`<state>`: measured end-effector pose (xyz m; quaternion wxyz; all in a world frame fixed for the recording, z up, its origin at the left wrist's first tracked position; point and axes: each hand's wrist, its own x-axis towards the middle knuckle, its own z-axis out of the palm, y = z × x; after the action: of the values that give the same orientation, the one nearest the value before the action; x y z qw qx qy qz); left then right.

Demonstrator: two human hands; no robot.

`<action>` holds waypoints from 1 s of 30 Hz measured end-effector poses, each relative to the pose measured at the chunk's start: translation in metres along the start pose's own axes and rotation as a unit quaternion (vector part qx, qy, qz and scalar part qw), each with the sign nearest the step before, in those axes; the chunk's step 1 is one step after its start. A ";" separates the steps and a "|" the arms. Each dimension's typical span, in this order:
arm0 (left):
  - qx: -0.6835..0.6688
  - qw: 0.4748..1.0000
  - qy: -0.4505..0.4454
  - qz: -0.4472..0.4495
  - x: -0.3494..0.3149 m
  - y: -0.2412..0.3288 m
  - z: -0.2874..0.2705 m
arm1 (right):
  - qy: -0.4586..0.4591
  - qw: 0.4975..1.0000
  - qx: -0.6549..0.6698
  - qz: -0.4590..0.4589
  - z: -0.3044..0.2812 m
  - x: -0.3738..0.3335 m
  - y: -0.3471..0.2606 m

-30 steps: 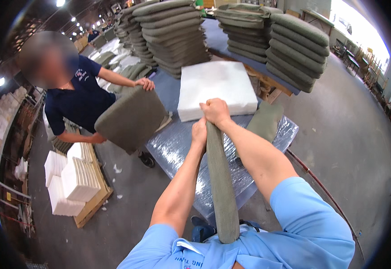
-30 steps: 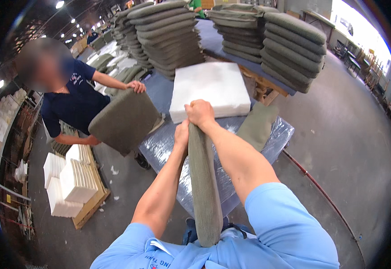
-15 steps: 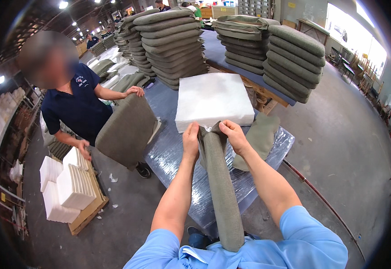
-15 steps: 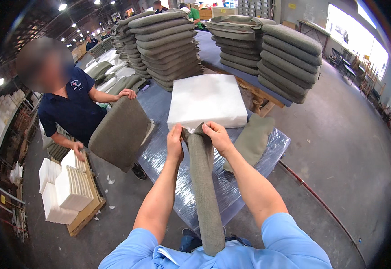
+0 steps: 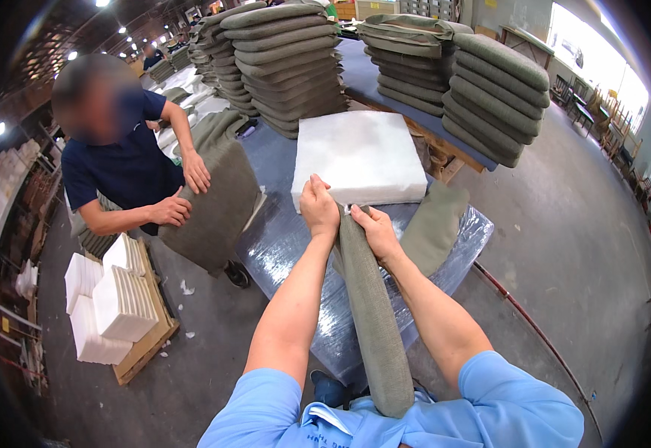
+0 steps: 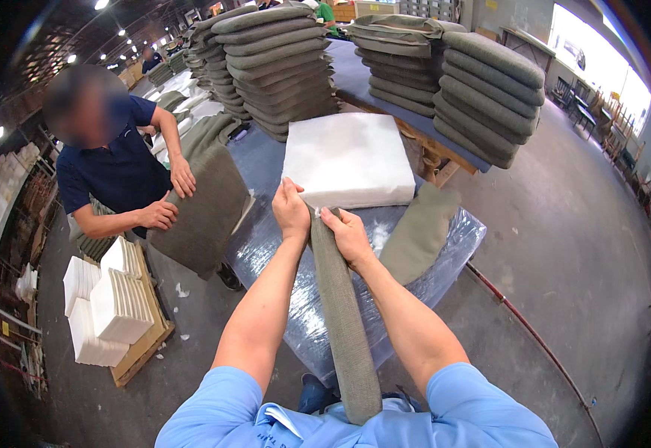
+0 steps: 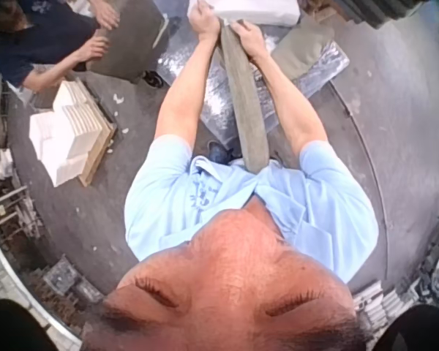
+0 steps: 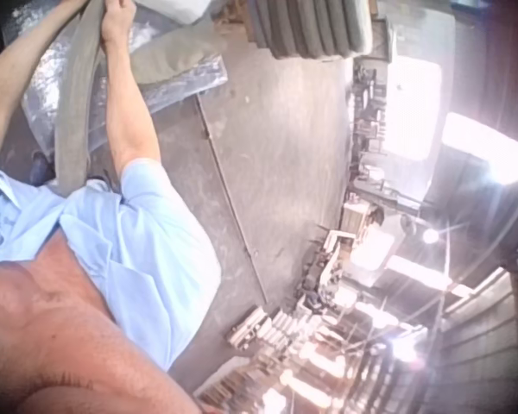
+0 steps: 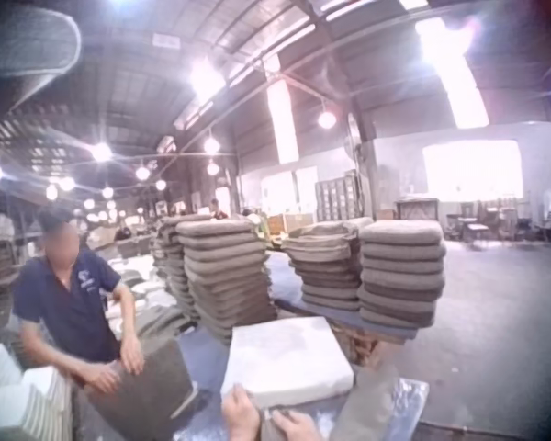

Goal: The person inserts rectangular foam pieces into green fabric covers, aligns edges, and smooths the covers by hand. A coworker performs the same task across the table. Finished cushions are stacked on the table.

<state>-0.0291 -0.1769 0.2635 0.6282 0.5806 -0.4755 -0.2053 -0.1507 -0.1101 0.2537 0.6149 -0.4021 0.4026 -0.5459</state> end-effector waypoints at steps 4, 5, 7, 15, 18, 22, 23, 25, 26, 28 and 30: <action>-0.015 0.999 0.028 0.010 -0.006 0.002 0.013 | 0.022 0.999 -0.032 -0.035 -0.007 -0.002 0.003; -0.022 0.999 0.030 0.016 -0.004 0.001 0.016 | 0.032 0.998 -0.038 -0.046 -0.007 -0.005 0.006; -0.032 0.999 0.031 0.029 -0.002 -0.003 0.021 | 0.044 0.996 -0.040 -0.064 -0.006 -0.010 0.009; -0.073 0.985 -0.128 -0.086 0.009 -0.022 -0.007 | 0.042 0.994 -0.064 -0.078 -0.002 -0.008 0.002; -0.197 0.925 -0.260 -0.194 -0.003 -0.013 -0.025 | 0.091 0.955 -0.203 -0.196 -0.022 0.006 -0.006; -0.221 0.885 -0.352 -0.210 -0.027 0.005 -0.049 | 0.111 0.939 -0.258 -0.199 -0.024 0.016 -0.011; -0.206 0.887 -0.363 -0.199 -0.029 0.008 -0.054 | 0.108 0.949 -0.240 -0.176 -0.014 0.018 -0.011; -0.167 0.884 -0.390 -0.197 -0.035 0.017 -0.054 | 0.100 0.948 -0.248 -0.175 -0.007 0.027 -0.015; -0.131 0.890 -0.397 -0.181 -0.042 0.022 -0.046 | 0.092 0.947 -0.266 -0.156 -0.010 0.035 -0.020; -0.139 0.890 -0.386 -0.198 -0.049 0.024 -0.037 | 0.088 0.950 -0.265 -0.138 -0.006 0.047 -0.028; -0.146 0.894 -0.374 -0.200 -0.055 0.015 -0.040 | 0.067 0.938 -0.326 -0.099 0.002 0.052 -0.033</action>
<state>-0.0252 -0.1072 0.2632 0.4270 0.4455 -0.5141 -0.5957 -0.1563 -0.1645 0.2826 0.3640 -0.5811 0.5571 -0.4685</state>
